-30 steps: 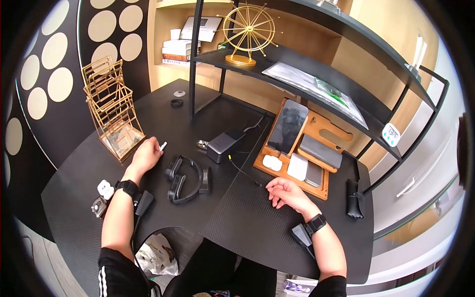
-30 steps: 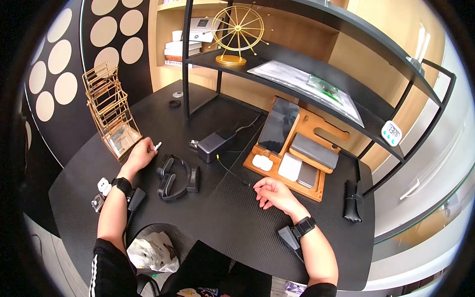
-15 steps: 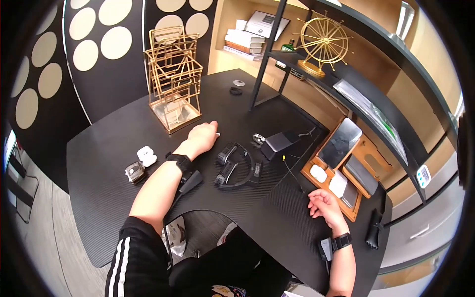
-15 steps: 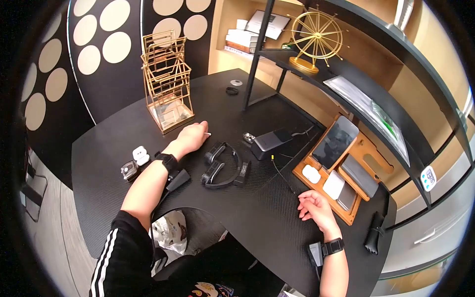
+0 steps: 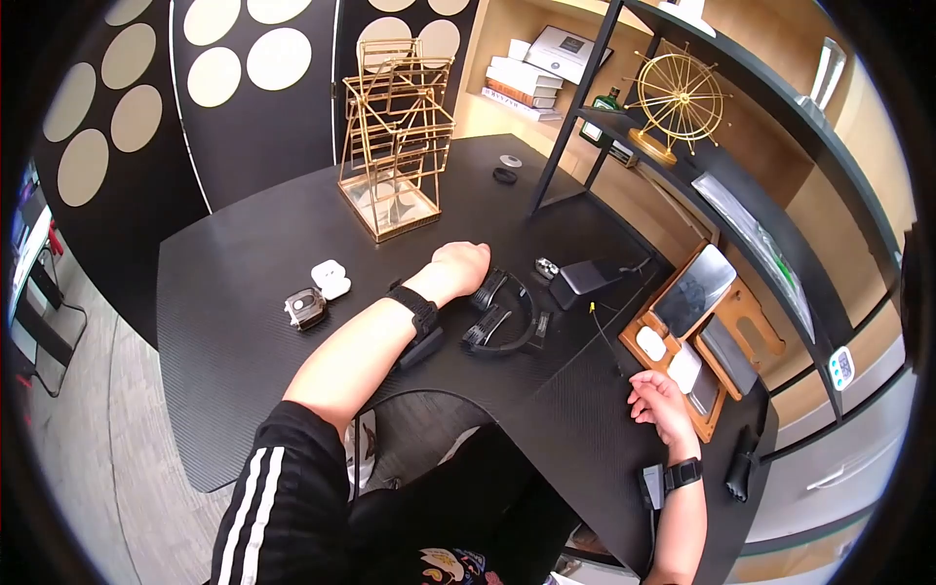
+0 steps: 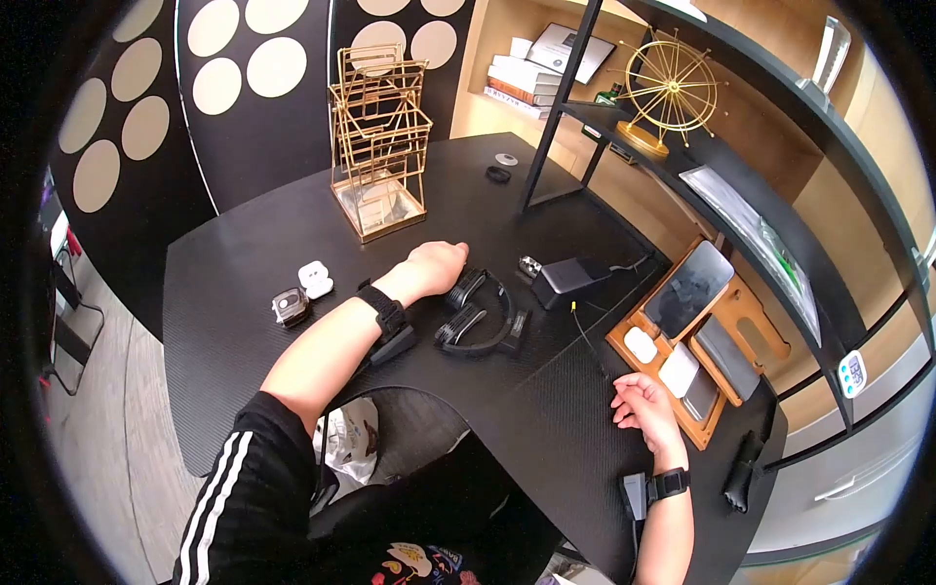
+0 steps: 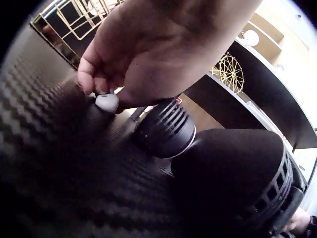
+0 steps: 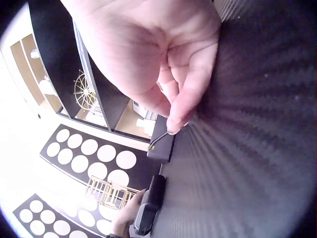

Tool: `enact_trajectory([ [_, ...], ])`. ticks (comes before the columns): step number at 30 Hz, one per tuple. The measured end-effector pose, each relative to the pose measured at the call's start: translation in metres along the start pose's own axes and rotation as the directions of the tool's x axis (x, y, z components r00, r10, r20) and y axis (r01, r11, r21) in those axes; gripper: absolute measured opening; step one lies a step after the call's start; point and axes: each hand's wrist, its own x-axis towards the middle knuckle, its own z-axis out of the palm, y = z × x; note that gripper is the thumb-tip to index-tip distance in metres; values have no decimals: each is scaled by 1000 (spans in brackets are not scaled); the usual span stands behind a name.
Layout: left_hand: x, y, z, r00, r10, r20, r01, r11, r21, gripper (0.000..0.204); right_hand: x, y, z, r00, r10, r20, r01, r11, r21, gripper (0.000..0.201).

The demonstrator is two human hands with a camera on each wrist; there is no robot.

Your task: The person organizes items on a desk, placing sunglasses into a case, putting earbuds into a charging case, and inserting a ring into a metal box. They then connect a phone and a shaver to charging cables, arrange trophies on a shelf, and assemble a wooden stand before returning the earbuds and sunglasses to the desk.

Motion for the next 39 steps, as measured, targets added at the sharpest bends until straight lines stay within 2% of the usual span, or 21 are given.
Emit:
enact_trajectory([
  [3,-1,-10,-2,1000,25,18,-24,997,-80,24,0,-1,3,1000,12,-29,-12,1000,-7,11],
  [5,8,-29,9,999,18,-35,-22,995,-96,22,0,-1,5,999,20,-46,-20,1000,0,11],
  [7,7,-40,3,1000,-4,1,5,903,-430,21,-1,-3,6,999,34,-36,-32,999,40,11],
  [8,6,-43,4,999,-48,11,47,855,-517,17,-1,-5,7,998,39,-45,-37,998,50,11],
  [9,0,-44,-2,996,-26,84,72,777,-625,18,-2,-7,9,998,46,-53,-43,997,57,11],
  [11,-12,-47,-11,996,15,91,65,589,-806,18,0,-8,15,999,25,-44,-20,992,125,11],
  [13,-27,-49,-32,996,25,82,63,435,-898,14,5,-17,27,1000,1,-21,3,984,180,11],
  [15,-44,-57,-52,997,74,-20,-34,196,-980,11,8,-35,50,992,-110,67,101,986,134,10],
  [17,-62,-67,-80,982,85,-170,-158,-130,-979,10,11,-58,78,971,-202,128,187,974,126,8],
  [18,-71,-68,-94,969,-22,-246,-245,-210,-947,17,14,-69,93,956,-239,172,207,961,186,9],
  [19,-79,-73,-104,955,-58,-291,-293,-340,-894,18,16,-78,108,937,-277,213,223,943,248,10],
  [21,-83,-91,-120,943,-25,-331,-288,-557,-779,22,22,-92,144,903,-317,290,203,910,361,10],
  [23,-91,-98,-129,941,-88,-326,-315,-578,-753,26,27,-95,185,896,-324,302,204,907,368,8],
  [25,-95,-107,-133,938,-57,-343,-287,-683,-671,22,39,-86,228,863,-452,224,315,829,462,6],
  [27,-97,-115,-137,938,-100,-333,-304,-702,-644,24,46,-83,264,868,-470,160,352,811,468,5],
  [28,-98,-116,-140,929,-161,-334,-340,-727,-596,25,51,-82,278,830,-543,129,426,766,482,6],
  [29,-100,-118,-142,917,-221,-332,-378,-749,-545,26,55,-83,289,835,-538,118,425,766,482,8],
  [34,-100,-125,-143,930,-188,-315,-322,-828,-459,19,72,-86,318,862,-459,215,376,864,336,19],
  [37,-101,-127,-144,921,-323,-216,-386,-817,-428,16,75,-83,328,857,-457,238,425,888,174,28],
  [38,-101,-128,-144,910,-355,-212,-413,-810,-416,17,84,-78,331,845,-463,266,474,880,28,40],
  [39,-102,-130,-144,909,-359,-213,-417,-807,-419,17,81,-81,334,844,-464,270,474,880,32,40],
])
